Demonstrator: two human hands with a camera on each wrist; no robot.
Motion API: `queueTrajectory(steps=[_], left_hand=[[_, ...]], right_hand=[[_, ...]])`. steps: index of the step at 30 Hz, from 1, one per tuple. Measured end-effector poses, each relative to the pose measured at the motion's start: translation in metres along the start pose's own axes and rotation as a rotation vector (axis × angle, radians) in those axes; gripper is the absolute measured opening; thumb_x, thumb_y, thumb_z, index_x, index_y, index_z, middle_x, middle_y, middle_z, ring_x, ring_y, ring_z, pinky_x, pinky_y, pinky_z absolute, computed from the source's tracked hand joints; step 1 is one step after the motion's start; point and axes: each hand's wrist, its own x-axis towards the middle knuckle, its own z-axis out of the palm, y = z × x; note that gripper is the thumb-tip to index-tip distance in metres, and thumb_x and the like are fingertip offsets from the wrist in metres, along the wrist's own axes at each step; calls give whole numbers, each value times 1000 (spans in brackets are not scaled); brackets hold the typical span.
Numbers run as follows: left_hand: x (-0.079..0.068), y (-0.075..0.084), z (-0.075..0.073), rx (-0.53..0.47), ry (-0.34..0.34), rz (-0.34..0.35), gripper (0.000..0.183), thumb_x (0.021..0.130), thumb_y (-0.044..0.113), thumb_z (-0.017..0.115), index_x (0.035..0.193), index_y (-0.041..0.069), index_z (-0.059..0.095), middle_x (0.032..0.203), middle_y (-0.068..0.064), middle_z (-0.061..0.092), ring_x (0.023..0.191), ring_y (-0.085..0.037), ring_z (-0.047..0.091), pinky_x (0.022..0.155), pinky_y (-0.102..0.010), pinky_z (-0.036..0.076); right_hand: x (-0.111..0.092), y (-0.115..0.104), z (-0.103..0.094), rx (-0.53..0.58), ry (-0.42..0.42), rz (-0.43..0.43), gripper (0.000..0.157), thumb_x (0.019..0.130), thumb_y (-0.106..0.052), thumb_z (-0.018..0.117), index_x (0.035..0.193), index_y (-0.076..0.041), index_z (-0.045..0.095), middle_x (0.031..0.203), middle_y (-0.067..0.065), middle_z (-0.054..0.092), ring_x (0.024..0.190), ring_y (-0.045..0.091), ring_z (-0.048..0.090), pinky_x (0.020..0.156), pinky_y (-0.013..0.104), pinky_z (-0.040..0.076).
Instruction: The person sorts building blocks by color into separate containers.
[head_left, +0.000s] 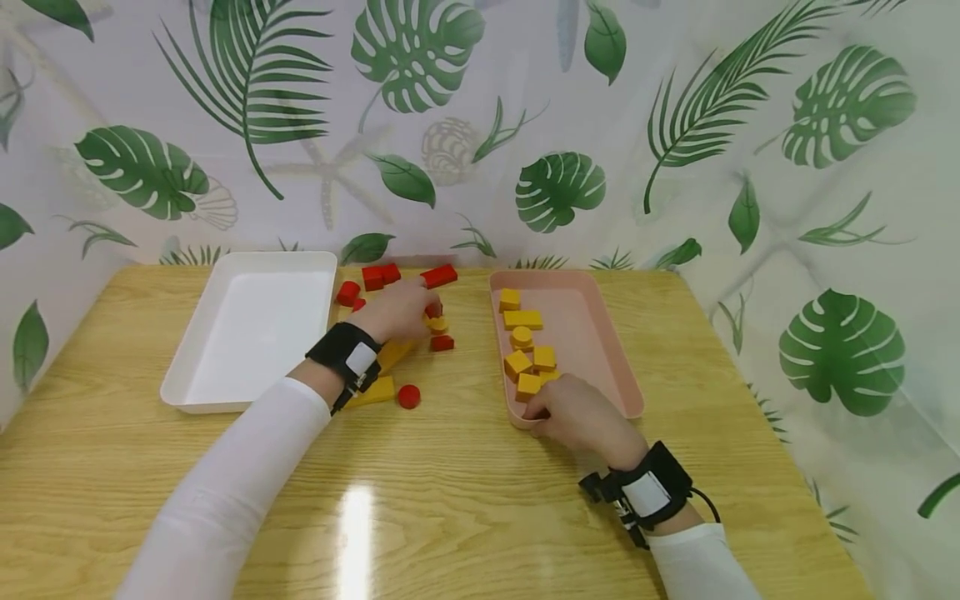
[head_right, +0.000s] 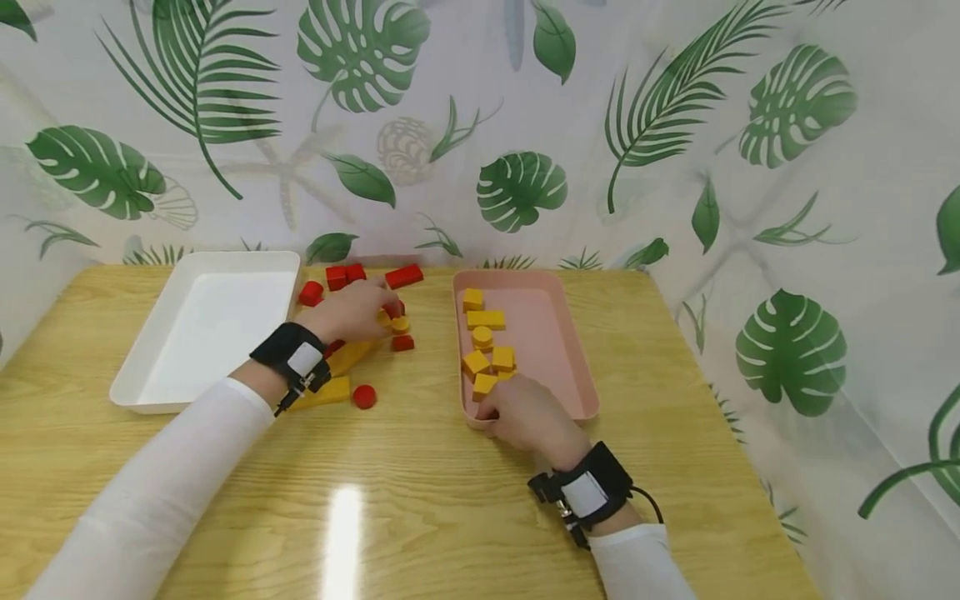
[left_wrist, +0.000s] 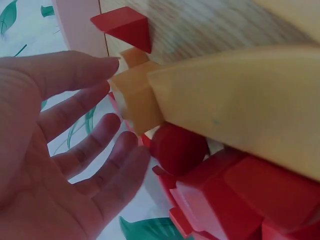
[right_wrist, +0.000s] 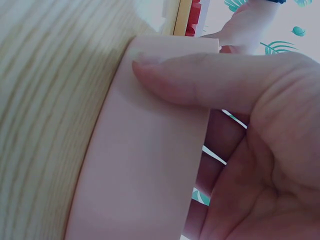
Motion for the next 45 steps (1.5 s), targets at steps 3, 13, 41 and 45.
queueTrajectory(steps=[3, 13, 41, 45], left_hand=[[0, -1, 3, -8, -11, -14, 27, 78, 16, 65, 105, 14, 64, 102, -4, 49, 90, -21, 46, 79, -30, 41], [1, -2, 2, 25, 25, 65, 20, 80, 14, 66, 99, 10, 66, 97, -5, 48, 85, -19, 49, 79, -27, 42], [12, 121, 16, -79, 8, 433, 18, 81, 18, 66, 99, 17, 67, 98, 1, 47, 88, -12, 44, 76, -17, 37], [14, 127, 25, -49, -9, 466, 20, 81, 19, 66, 101, 17, 67, 96, 1, 49, 87, -12, 45, 75, -18, 37]], right_hand=[[-1, 0, 1, 13, 8, 5, 5, 78, -27, 69, 74, -26, 70, 67, -19, 57, 61, 3, 48, 63, 24, 42], [-1, 1, 2, 6, 0, -2, 4, 78, -28, 69, 77, -25, 71, 70, -17, 60, 63, 2, 50, 63, 23, 43], [-3, 5, 1, 9, 48, -52, 18, 79, -31, 68, 63, -25, 61, 51, -12, 29, 53, 8, 39, 55, 25, 33], [-3, 6, 2, 11, 65, -63, 23, 79, -31, 69, 60, -24, 58, 52, -12, 24, 54, 9, 36, 56, 26, 31]])
